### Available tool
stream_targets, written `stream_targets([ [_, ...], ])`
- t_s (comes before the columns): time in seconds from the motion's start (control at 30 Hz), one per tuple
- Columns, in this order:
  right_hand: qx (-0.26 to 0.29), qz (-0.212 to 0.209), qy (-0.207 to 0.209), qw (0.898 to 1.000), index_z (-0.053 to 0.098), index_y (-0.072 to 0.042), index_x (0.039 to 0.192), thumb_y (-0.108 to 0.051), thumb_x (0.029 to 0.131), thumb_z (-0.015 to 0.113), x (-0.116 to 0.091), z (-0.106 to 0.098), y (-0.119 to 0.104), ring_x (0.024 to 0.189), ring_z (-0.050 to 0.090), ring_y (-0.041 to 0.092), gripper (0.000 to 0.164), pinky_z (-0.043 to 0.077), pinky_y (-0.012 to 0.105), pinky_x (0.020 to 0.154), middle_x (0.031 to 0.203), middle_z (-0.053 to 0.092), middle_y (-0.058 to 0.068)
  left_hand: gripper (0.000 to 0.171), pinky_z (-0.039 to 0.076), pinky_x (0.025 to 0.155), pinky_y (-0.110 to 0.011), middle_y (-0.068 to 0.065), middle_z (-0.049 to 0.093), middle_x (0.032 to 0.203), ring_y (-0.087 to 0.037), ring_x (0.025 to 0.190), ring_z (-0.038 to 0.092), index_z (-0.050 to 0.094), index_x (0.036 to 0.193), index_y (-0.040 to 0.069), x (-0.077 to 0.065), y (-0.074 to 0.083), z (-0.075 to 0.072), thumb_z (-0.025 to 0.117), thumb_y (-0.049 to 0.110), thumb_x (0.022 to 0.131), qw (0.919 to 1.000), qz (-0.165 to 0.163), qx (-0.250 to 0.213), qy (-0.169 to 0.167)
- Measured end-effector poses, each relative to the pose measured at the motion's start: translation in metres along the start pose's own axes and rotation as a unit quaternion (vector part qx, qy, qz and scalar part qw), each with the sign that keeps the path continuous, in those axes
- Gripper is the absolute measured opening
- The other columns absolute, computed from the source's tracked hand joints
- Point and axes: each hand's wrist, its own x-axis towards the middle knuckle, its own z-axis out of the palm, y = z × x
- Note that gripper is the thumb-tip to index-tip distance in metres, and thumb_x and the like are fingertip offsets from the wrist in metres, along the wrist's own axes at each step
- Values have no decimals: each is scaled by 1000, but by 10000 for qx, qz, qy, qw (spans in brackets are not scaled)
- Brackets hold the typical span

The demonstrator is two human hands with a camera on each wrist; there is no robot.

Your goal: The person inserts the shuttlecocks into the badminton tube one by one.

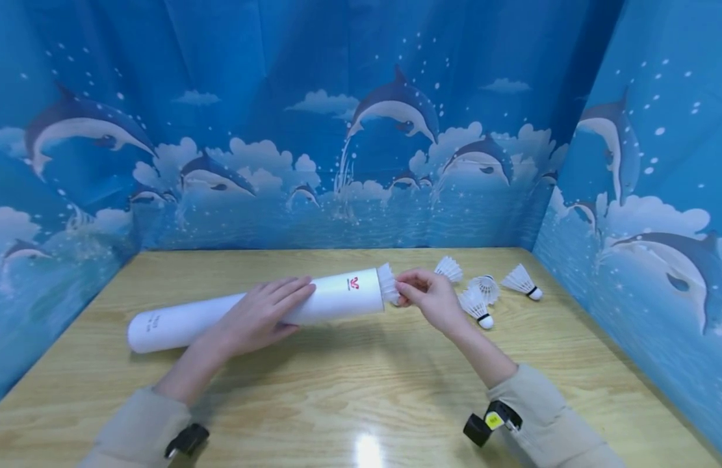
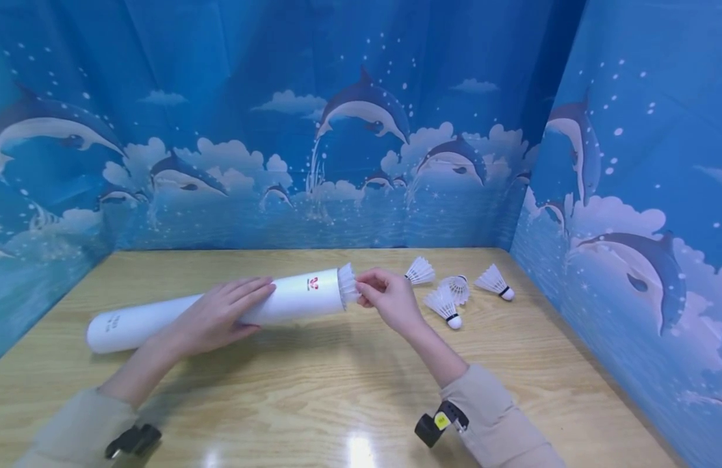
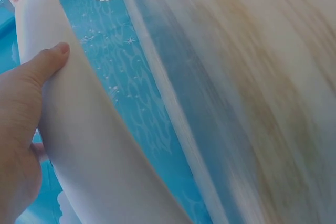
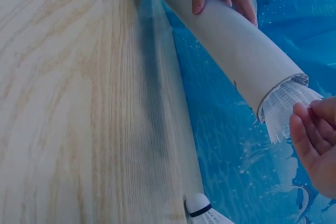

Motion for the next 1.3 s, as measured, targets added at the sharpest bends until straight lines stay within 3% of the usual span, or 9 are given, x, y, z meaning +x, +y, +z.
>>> stream_targets([
  [0.23, 98, -235, 112, 9996, 60, 16, 98, 5, 87, 59, -2, 0, 0, 63, 61, 8, 16, 57, 31, 64, 81, 65, 16, 83, 48, 87, -51, -14, 49, 134, -33, 117, 49, 45, 136, 6, 1, 0, -2, 85, 23, 65, 9999, 7, -75, 90],
  [0.63, -61, -605, 59, 9981, 62, 13, 94, 5, 86, 60, -2, 8, 0, 65, 61, 8, 12, 56, 27, 63, 84, 66, 21, 86, 48, 87, -51, -14, 49, 134, -32, 118, 49, 45, 136, 7, 3, 1, -1, 86, 24, 63, 9997, 54, -135, 180],
  [0.97, -524, -820, 193, 9951, 68, 7, 90, 4, 83, 64, -3, 13, -1, 71, 60, 36, 8, 54, 25, 60, 83, 67, 16, 84, 47, 89, -51, -13, 49, 134, -32, 118, 49, 45, 136, 7, 6, 2, -3, 86, 22, 63, 9996, 33, -185, 213],
  [1.3, -636, -634, 78, 9959, 68, 7, 91, 2, 83, 65, -4, 14, -1, 71, 60, 25, 10, 53, 22, 61, 87, 68, 16, 85, 48, 88, -51, -14, 49, 133, -32, 117, 49, 45, 136, 7, 6, 2, -2, 86, 23, 63, 9998, 9, -126, 130],
])
